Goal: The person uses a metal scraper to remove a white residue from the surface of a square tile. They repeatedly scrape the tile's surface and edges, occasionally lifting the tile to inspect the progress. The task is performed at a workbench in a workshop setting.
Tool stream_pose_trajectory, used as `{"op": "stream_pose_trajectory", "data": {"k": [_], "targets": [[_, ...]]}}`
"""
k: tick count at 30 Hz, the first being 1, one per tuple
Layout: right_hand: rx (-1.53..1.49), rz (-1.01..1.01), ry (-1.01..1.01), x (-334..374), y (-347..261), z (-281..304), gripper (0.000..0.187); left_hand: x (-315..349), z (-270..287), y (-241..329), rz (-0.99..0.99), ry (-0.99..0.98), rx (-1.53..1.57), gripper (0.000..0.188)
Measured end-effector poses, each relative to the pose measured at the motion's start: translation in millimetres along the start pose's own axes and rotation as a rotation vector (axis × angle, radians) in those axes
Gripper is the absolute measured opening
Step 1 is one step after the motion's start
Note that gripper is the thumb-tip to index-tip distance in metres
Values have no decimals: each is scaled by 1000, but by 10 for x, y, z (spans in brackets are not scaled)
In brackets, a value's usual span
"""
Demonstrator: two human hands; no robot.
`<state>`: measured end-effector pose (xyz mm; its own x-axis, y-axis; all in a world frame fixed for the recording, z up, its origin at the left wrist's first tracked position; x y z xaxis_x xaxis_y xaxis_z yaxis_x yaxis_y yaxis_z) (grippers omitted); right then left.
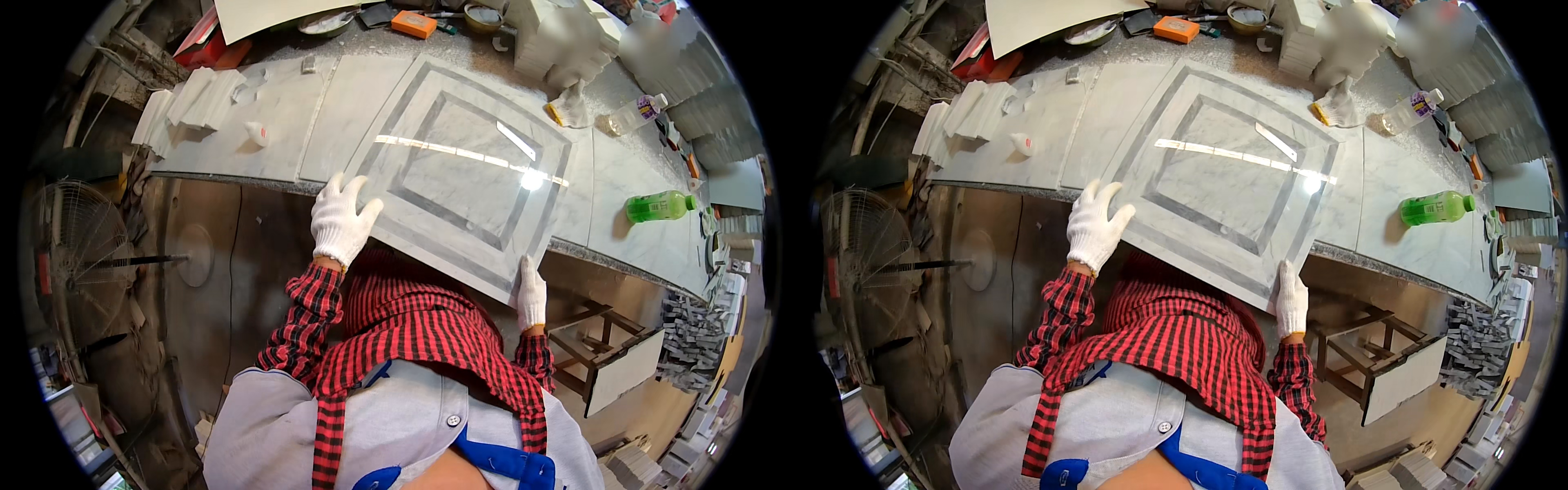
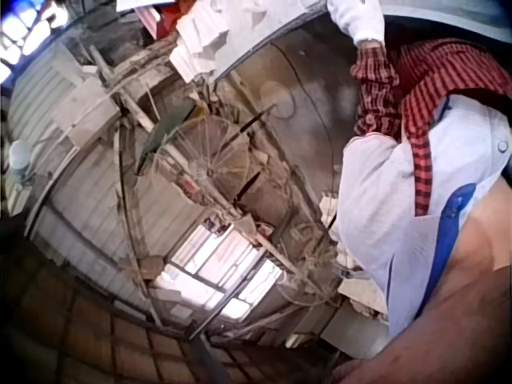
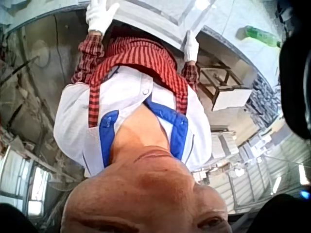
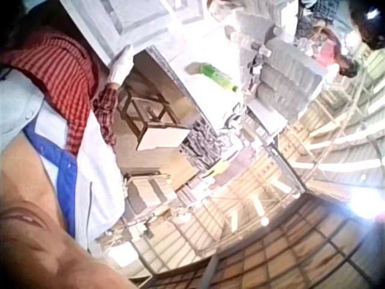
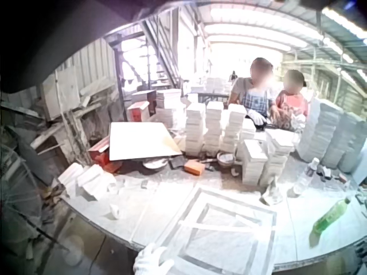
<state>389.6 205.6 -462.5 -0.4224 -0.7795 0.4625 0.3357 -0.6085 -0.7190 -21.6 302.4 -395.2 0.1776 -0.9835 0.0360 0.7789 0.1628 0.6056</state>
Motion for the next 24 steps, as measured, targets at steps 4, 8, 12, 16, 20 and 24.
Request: {"op": "stream_pose_trajectory", "data": {"k": [4,8,12,16,20,24], "targets": [[525,96,133,-14,-392,469,52,7,-33,-54,-20,11,-5,56],[648,477,393,-45,-1158,713,35,93,-23,-64,-52,73,-42,59],[650,756,478,-392,-1754,394,33,131,-78,-35,-135,161,-60,59],[927,748,475,-1079,-2044,-124,41,127,-139,1,-224,236,-92,58],[802,972,576,-1243,-2199,-244,28,59,-274,28,-250,220,-48,60],[727,972,563,-1312,-2279,-306,13,159,-135,-53,-230,269,-58,61]]}}
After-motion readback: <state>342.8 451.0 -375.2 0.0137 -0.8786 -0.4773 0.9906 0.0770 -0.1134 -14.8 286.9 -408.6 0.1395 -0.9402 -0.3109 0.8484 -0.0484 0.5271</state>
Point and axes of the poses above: each hand's wrist, its own x-axis away from the middle knuckle, its own z-axis out of the back of the hand, y = z × x, the point moved 7 cm from there along -x, towards the middle knuckle, and after that the axes turned 10 degrees about x, right-handed, at the moved point
